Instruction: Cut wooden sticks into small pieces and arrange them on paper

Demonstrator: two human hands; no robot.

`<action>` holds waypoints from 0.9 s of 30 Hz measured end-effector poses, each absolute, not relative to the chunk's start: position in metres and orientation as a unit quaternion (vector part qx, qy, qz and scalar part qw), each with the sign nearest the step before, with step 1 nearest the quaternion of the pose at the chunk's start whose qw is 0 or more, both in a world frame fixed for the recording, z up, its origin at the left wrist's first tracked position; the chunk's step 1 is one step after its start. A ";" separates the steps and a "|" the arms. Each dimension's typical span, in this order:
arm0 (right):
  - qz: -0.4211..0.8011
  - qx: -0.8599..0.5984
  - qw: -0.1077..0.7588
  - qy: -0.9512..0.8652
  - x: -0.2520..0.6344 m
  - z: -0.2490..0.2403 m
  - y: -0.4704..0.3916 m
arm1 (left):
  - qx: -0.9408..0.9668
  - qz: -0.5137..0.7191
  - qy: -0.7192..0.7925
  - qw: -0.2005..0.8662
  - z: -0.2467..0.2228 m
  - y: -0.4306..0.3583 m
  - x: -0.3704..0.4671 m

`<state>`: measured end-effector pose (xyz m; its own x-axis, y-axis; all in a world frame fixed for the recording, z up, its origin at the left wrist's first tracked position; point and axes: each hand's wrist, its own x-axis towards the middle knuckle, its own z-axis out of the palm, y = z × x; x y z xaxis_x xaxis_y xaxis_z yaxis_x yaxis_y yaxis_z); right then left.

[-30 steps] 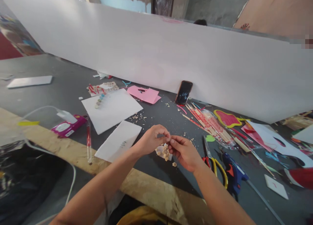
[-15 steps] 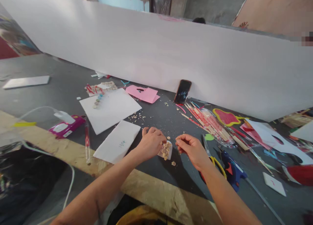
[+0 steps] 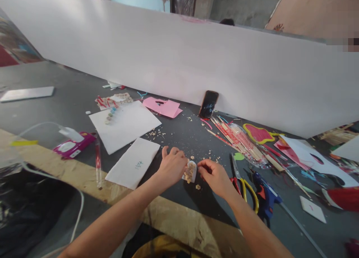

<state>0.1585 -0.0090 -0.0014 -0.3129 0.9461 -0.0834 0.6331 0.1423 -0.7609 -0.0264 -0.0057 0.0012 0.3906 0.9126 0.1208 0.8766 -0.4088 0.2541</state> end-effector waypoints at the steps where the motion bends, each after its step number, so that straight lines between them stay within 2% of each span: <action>1: 0.346 -0.545 0.207 -0.735 0.156 0.000 -0.010 | 0.831 0.120 0.538 0.074 0.001 -0.006 -0.026; 9: 0.241 -0.535 0.102 -0.803 0.135 -0.006 -0.009 | 0.832 0.119 0.537 0.077 0.000 -0.005 -0.027; 17: 0.207 -0.556 0.014 -0.805 0.121 -0.006 -0.002 | 0.824 0.126 0.542 0.106 0.000 -0.005 -0.028; 21: 0.217 -0.560 0.030 -0.799 0.122 0.003 0.001 | 0.817 0.132 0.544 0.138 0.002 -0.004 -0.031; 27: 0.272 -0.544 0.133 -0.782 0.139 0.028 0.006 | 0.809 0.159 0.526 0.206 0.013 0.000 -0.036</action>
